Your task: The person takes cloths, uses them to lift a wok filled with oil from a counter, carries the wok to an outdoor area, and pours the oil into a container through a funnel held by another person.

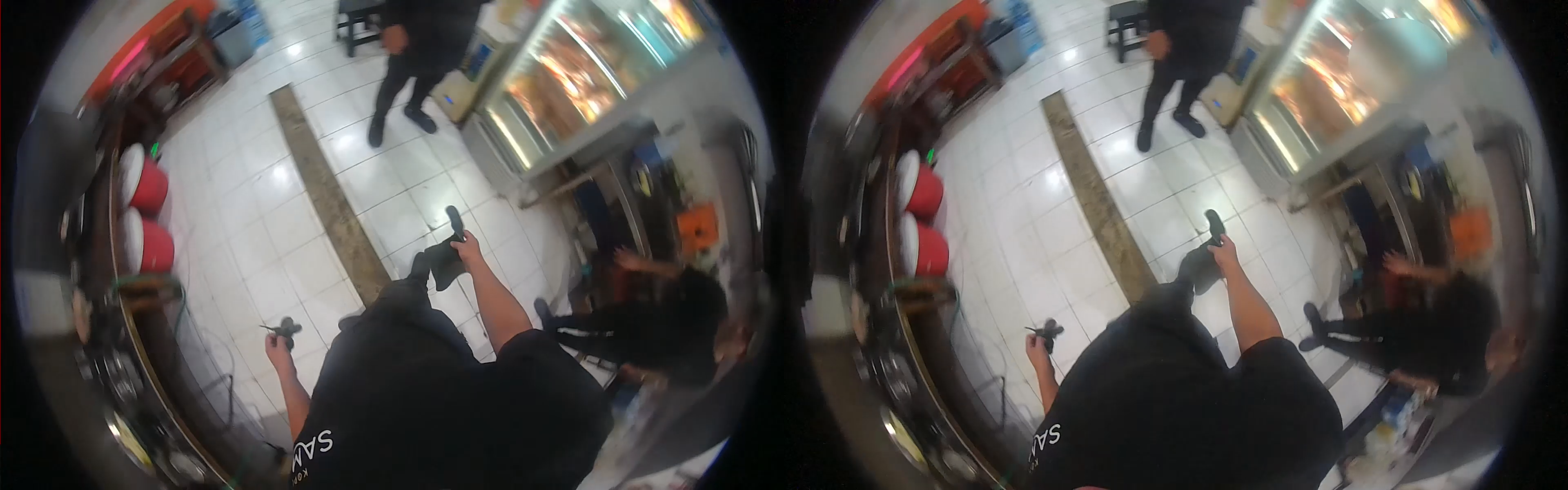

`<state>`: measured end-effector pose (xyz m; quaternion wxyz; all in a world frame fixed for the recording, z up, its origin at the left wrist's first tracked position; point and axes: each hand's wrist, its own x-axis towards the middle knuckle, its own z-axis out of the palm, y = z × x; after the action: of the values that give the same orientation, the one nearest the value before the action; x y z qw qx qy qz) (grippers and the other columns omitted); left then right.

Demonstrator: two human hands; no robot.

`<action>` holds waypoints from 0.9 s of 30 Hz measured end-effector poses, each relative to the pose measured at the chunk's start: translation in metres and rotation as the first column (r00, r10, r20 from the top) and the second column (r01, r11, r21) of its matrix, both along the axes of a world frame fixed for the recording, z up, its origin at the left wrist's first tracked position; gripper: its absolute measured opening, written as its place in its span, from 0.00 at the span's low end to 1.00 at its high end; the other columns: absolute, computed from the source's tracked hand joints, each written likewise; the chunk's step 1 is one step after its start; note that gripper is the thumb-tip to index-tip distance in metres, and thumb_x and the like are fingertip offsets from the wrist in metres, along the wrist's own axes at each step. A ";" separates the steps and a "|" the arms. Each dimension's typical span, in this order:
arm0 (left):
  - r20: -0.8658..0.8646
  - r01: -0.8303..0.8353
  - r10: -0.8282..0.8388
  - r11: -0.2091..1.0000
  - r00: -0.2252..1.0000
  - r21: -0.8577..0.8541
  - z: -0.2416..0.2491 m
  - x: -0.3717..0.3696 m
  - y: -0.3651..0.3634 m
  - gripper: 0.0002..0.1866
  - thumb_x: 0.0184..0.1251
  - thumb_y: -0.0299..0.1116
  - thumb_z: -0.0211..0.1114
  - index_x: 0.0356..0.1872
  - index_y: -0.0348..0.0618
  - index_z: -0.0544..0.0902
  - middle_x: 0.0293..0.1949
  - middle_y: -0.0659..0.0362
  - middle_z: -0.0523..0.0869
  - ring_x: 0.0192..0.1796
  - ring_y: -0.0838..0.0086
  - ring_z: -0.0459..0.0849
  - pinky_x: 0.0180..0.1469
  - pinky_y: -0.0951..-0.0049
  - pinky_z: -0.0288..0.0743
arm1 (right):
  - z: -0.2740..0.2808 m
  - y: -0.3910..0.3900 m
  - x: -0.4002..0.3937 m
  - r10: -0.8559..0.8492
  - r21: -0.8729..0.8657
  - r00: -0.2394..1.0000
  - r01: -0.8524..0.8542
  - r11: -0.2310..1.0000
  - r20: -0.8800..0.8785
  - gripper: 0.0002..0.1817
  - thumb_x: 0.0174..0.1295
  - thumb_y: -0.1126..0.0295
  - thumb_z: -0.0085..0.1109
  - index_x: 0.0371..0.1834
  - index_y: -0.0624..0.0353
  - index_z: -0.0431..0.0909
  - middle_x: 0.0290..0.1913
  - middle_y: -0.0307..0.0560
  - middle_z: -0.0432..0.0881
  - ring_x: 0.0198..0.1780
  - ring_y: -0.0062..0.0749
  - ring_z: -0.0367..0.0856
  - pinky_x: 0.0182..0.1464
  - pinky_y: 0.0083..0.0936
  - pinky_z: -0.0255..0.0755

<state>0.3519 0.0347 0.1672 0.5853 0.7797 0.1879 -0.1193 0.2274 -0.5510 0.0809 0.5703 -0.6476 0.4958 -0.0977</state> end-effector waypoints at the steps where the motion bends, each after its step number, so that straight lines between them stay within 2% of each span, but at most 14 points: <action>1: 0.012 -0.046 0.046 0.998 0.999 -0.053 0.002 -0.006 0.024 0.05 0.58 0.25 0.56 0.36 0.40 0.74 0.33 0.61 0.77 0.35 0.78 0.74 0.40 0.77 0.70 | 0.041 0.028 0.023 0.109 0.052 0.994 -0.108 0.993 -0.015 0.20 0.53 0.78 0.63 0.51 0.63 0.74 0.38 0.49 0.83 0.37 0.30 0.81 0.39 0.27 0.74; 6: 0.100 -0.332 0.369 0.904 0.924 -0.268 0.045 -0.022 0.098 0.09 0.58 0.24 0.56 0.41 0.40 0.73 0.35 0.61 0.77 0.39 0.76 0.75 0.43 0.75 0.70 | 0.119 0.155 0.137 0.585 0.075 0.810 -0.586 0.807 0.040 0.21 0.53 0.79 0.62 0.53 0.62 0.74 0.37 0.46 0.83 0.38 0.30 0.81 0.40 0.27 0.74; 8: 0.146 -0.336 0.359 0.928 0.922 -0.158 0.057 -0.022 0.110 0.15 0.59 0.24 0.56 0.48 0.41 0.71 0.37 0.59 0.78 0.42 0.74 0.76 0.46 0.74 0.71 | 0.122 0.198 0.179 0.834 -0.210 0.522 -0.807 0.551 0.179 0.21 0.54 0.80 0.61 0.53 0.63 0.75 0.36 0.41 0.83 0.37 0.31 0.82 0.41 0.28 0.74; 9: 0.145 -0.357 0.391 0.910 0.909 -0.210 0.068 -0.020 0.111 0.17 0.59 0.24 0.56 0.51 0.42 0.70 0.38 0.58 0.79 0.42 0.73 0.77 0.46 0.73 0.72 | 0.129 0.219 0.207 0.964 -0.362 0.259 -0.894 0.263 0.060 0.18 0.53 0.82 0.60 0.49 0.63 0.79 0.34 0.43 0.84 0.37 0.31 0.82 0.43 0.29 0.75; 10: 0.153 -0.372 0.418 0.892 0.896 -0.256 0.087 -0.015 0.112 0.20 0.58 0.24 0.57 0.54 0.42 0.69 0.38 0.57 0.79 0.42 0.72 0.78 0.47 0.73 0.72 | 0.156 0.247 0.231 0.979 -0.365 0.196 -0.908 0.204 0.061 0.18 0.53 0.82 0.60 0.49 0.63 0.79 0.34 0.43 0.84 0.37 0.31 0.82 0.43 0.29 0.75; 12: 0.134 -0.386 0.445 0.865 0.886 -0.320 0.119 -0.007 0.125 0.24 0.58 0.24 0.57 0.57 0.44 0.67 0.39 0.55 0.80 0.42 0.71 0.79 0.47 0.72 0.73 | 0.215 0.311 0.265 0.976 -0.430 -0.070 -0.889 -0.156 -0.208 0.13 0.52 0.82 0.59 0.41 0.61 0.83 0.34 0.51 0.85 0.36 0.32 0.82 0.42 0.29 0.74; 13: 0.141 -0.430 0.491 0.845 0.860 -0.319 0.135 -0.003 0.134 0.24 0.58 0.24 0.57 0.57 0.44 0.67 0.39 0.55 0.80 0.42 0.71 0.79 0.47 0.72 0.73 | 0.217 0.336 0.285 0.973 -0.463 -0.058 -0.872 -0.159 -0.225 0.12 0.50 0.82 0.57 0.37 0.60 0.84 0.34 0.57 0.84 0.36 0.39 0.83 0.42 0.30 0.74; 16: 0.160 -0.471 0.544 0.813 0.824 -0.342 0.163 0.008 0.168 0.22 0.58 0.23 0.57 0.57 0.45 0.71 0.35 0.62 0.76 0.40 0.78 0.74 0.44 0.78 0.68 | 0.269 0.417 0.330 0.947 -0.620 -0.132 -0.728 -0.293 -0.292 0.15 0.47 0.84 0.54 0.37 0.59 0.84 0.35 0.56 0.84 0.36 0.46 0.84 0.41 0.33 0.75; 17: 0.199 -0.464 0.536 0.828 0.820 -0.315 0.164 0.012 0.185 0.21 0.59 0.23 0.57 0.56 0.44 0.73 0.33 0.64 0.76 0.37 0.80 0.73 0.41 0.79 0.66 | 0.281 0.445 0.342 0.954 -0.607 -0.132 -0.746 -0.274 -0.268 0.18 0.44 0.86 0.50 0.35 0.59 0.84 0.36 0.55 0.85 0.40 0.48 0.84 0.43 0.33 0.75; 18: 0.237 -0.457 0.525 0.842 0.818 -0.286 0.167 0.017 0.203 0.21 0.60 0.23 0.57 0.56 0.44 0.75 0.31 0.65 0.75 0.34 0.82 0.72 0.38 0.80 0.65 | 0.288 0.474 0.352 0.949 -0.615 -0.168 -0.729 -0.301 -0.265 0.18 0.44 0.86 0.50 0.35 0.59 0.84 0.36 0.55 0.85 0.40 0.48 0.84 0.43 0.33 0.75; 21: 0.282 -0.559 0.619 0.784 0.733 -0.268 0.177 0.029 0.247 0.16 0.59 0.25 0.59 0.50 0.43 0.81 0.32 0.63 0.77 0.35 0.79 0.74 0.40 0.78 0.68 | 0.296 0.553 0.378 0.949 -0.762 -0.314 -0.623 -0.179 0.034 0.20 0.41 0.88 0.48 0.32 0.56 0.85 0.40 0.49 0.85 0.44 0.47 0.82 0.46 0.34 0.75; 24: 0.351 -0.673 0.684 0.719 0.640 -0.173 0.195 0.040 0.296 0.13 0.60 0.27 0.60 0.46 0.41 0.84 0.34 0.64 0.79 0.36 0.81 0.74 0.40 0.78 0.68 | 0.309 0.629 0.399 0.883 -0.815 -0.469 -0.519 -0.257 0.020 0.19 0.41 0.89 0.47 0.29 0.58 0.85 0.42 0.46 0.86 0.47 0.45 0.81 0.47 0.32 0.75; 26: 0.414 -0.708 0.646 0.706 0.641 -0.004 0.211 0.047 0.334 0.13 0.61 0.27 0.60 0.46 0.39 0.84 0.35 0.63 0.81 0.36 0.80 0.76 0.41 0.77 0.70 | 0.315 0.679 0.412 0.843 -0.789 -0.532 -0.551 -0.274 0.078 0.19 0.40 0.90 0.47 0.27 0.58 0.85 0.45 0.43 0.86 0.49 0.43 0.80 0.50 0.31 0.75; 27: 0.417 -0.730 0.663 0.683 0.622 0.003 0.217 0.053 0.352 0.13 0.61 0.27 0.60 0.46 0.39 0.84 0.35 0.63 0.81 0.36 0.80 0.76 0.41 0.77 0.70 | 0.316 0.703 0.422 0.804 -0.782 -0.583 -0.553 -0.287 0.118 0.20 0.39 0.91 0.46 0.28 0.59 0.85 0.46 0.44 0.86 0.49 0.42 0.81 0.50 0.30 0.75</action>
<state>0.4052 0.3871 0.3844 0.5403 0.6997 0.3675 0.2889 0.6494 0.1516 0.3965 0.4298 -0.7153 -0.5473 0.0642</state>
